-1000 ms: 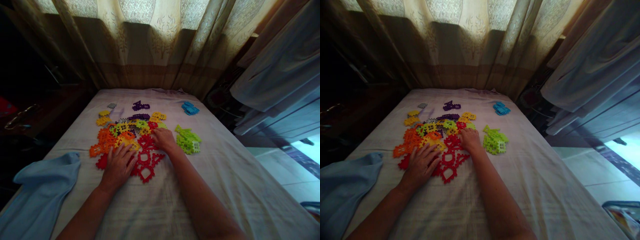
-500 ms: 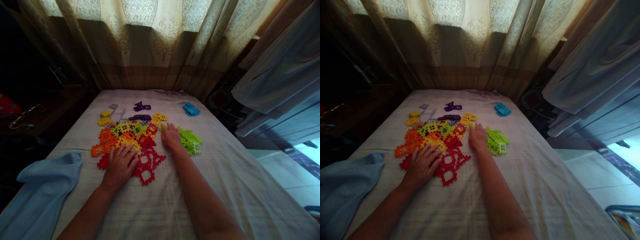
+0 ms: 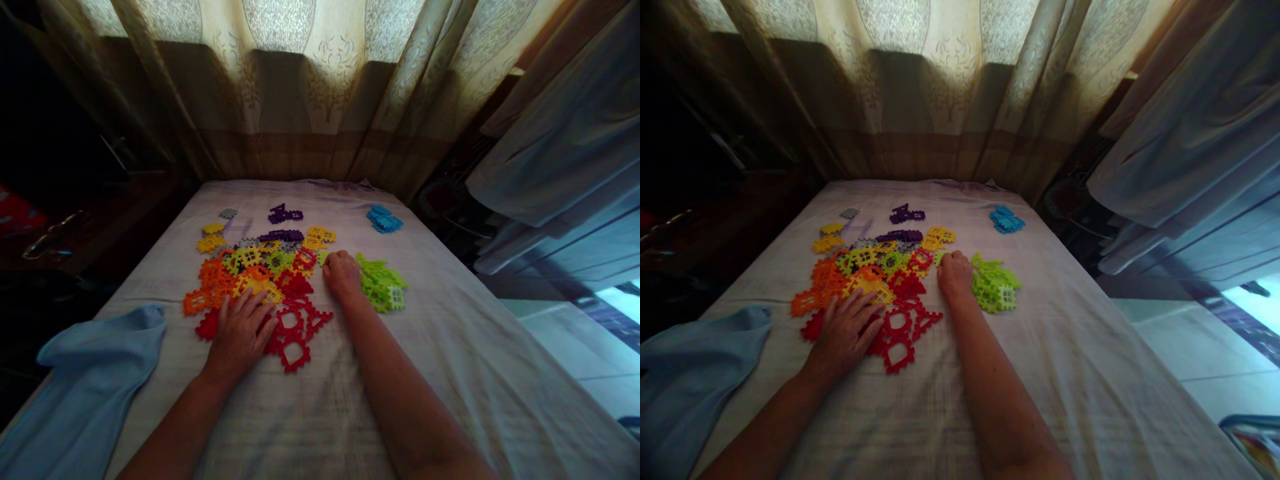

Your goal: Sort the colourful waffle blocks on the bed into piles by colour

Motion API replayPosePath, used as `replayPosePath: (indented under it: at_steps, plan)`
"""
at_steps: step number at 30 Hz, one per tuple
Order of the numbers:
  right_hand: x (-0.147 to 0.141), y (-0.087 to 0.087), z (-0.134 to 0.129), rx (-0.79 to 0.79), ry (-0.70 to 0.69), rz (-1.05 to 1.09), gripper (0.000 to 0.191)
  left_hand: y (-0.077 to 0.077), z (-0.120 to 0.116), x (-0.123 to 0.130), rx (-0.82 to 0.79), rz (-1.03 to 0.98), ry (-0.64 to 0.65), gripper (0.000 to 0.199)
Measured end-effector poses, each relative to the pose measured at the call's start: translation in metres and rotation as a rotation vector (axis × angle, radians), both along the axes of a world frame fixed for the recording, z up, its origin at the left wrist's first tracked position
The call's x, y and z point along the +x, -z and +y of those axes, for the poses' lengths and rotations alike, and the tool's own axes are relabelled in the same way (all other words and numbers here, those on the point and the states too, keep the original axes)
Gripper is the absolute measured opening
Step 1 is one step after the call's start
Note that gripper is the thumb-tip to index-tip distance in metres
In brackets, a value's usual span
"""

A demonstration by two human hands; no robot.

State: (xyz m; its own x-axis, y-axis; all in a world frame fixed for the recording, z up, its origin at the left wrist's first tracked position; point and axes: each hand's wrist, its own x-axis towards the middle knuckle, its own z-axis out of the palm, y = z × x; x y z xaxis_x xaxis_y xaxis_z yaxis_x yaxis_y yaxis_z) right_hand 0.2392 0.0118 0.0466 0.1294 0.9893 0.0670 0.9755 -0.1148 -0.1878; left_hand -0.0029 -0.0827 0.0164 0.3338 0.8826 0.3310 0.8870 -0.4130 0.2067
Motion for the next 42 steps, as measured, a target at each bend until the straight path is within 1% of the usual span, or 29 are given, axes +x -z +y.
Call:
replayPosePath:
  at_steps: [2,4,6,9,12,20,23,26,29,31,33,35,38,42]
  plan:
    - [0.0,0.0,0.0,0.007,0.018,0.016,0.032,-0.001,0.0,0.0,-0.007,-0.002,-0.002,0.037]
    - [0.0,0.0,0.0,0.013,0.027,0.023,0.042,-0.001,0.0,0.0,-0.013,0.0,-0.003,0.038]
    - [0.001,-0.001,0.0,-0.003,0.002,0.008,0.046,-0.002,0.0,0.001,-0.015,0.002,-0.005,0.038]
    - [0.002,-0.003,0.0,-0.041,-0.042,-0.028,0.036,-0.002,0.0,0.0,-0.015,0.007,-0.002,0.038]
    - [0.004,-0.004,0.0,-0.042,-0.04,-0.027,0.033,-0.002,0.0,0.0,-0.017,0.016,-0.003,0.038]
    - [0.006,-0.007,-0.001,-0.094,0.028,-0.015,0.036,-0.002,0.0,0.0,-0.015,0.007,-0.003,0.037]
    - [0.009,-0.014,-0.002,-0.097,0.023,-0.02,0.041,-0.001,0.0,0.0,-0.015,0.018,0.001,0.039]
    - [0.023,-0.027,-0.005,-0.061,0.037,-0.017,0.042,-0.001,0.0,0.0,-0.01,0.019,0.003,0.039]
    - [0.049,-0.04,-0.009,-0.013,0.144,-0.021,0.041,0.0,0.0,0.0,-0.005,0.016,0.001,0.038]
    - [0.066,-0.044,-0.012,-0.027,0.224,-0.029,0.04,0.0,0.0,0.0,-0.001,0.015,-0.003,0.037]
    - [0.079,-0.044,-0.014,-0.07,0.262,-0.03,0.037,0.0,0.0,0.0,0.0,0.014,-0.006,0.037]
    - [0.085,-0.042,-0.015,-0.108,0.269,-0.023,0.036,-0.001,0.0,0.001,-0.004,0.01,-0.005,0.037]
    - [0.084,-0.039,-0.015,-0.129,0.266,-0.019,0.036,-0.001,0.0,0.0,-0.011,0.009,-0.004,0.037]
    - [0.081,-0.038,-0.015,-0.107,0.264,-0.038,0.036,0.0,0.001,0.0,-0.005,-0.002,0.001,0.036]
